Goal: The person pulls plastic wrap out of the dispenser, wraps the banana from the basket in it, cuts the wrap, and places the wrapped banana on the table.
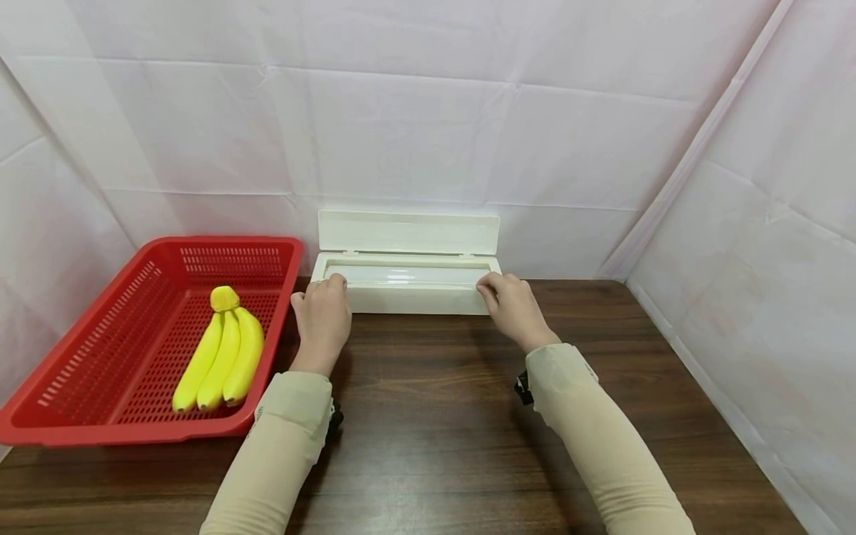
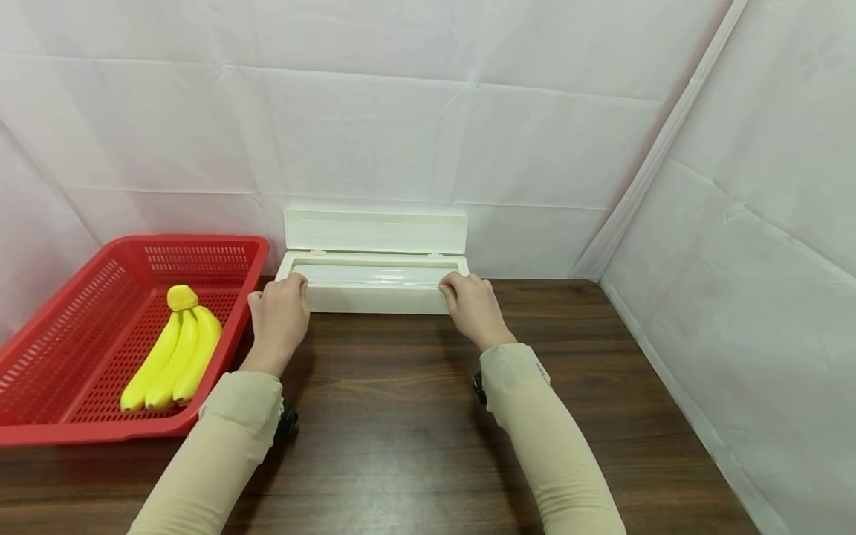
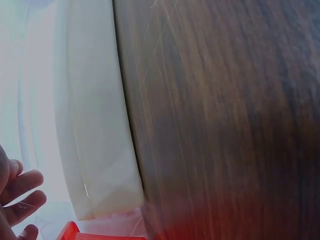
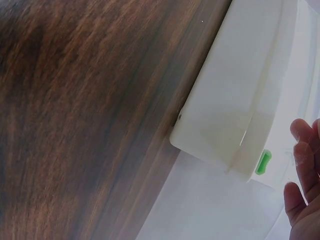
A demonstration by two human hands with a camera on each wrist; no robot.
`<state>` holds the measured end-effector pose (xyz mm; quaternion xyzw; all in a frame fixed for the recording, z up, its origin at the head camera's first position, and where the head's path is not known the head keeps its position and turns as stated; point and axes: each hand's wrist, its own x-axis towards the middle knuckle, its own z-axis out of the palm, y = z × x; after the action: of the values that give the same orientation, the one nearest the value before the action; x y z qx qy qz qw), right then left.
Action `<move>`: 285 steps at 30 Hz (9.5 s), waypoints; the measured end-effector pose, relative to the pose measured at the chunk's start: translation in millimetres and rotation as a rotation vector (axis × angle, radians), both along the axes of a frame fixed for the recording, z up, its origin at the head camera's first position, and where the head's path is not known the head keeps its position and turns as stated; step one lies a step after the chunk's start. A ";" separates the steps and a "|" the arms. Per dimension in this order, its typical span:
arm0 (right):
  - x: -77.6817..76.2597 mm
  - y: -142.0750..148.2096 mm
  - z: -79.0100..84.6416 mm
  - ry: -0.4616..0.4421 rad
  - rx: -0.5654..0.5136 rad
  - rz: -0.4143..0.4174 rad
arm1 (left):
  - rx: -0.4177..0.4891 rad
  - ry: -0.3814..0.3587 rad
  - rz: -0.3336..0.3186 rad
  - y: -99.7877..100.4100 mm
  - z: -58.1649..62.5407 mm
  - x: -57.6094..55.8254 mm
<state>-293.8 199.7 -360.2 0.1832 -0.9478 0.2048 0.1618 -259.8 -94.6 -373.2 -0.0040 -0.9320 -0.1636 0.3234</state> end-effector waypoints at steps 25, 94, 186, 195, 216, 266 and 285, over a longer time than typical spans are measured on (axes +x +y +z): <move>0.5 2.8 -1.2 0.067 0.002 0.022 | 0.019 -0.023 0.002 1.6 4.3 6.7; 15.8 10.1 2.1 0.147 0.041 0.088 | 0.025 0.041 -0.019 1.5 5.1 23.9; 33.1 16.6 2.6 0.175 0.013 0.124 | -0.009 0.058 -0.066 -0.4 14.5 47.7; 35.4 17.2 0.7 0.160 0.014 0.121 | -0.010 0.053 -0.072 -0.5 16.0 50.7; 41.7 16.7 0.9 0.140 0.004 0.118 | -0.017 0.031 -0.084 -1.7 15.3 54.3; 49.8 19.1 4.3 0.191 0.012 0.128 | -0.038 0.068 -0.098 -2.6 20.2 64.3; 50.3 19.2 2.7 0.273 -0.026 0.144 | -0.026 0.076 -0.108 -2.4 22.1 67.0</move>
<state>-243.5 218.9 -357.5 0.2749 -0.8986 0.2012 0.2765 -192.8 -97.0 -351.1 -0.0645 -0.9195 -0.1682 0.3493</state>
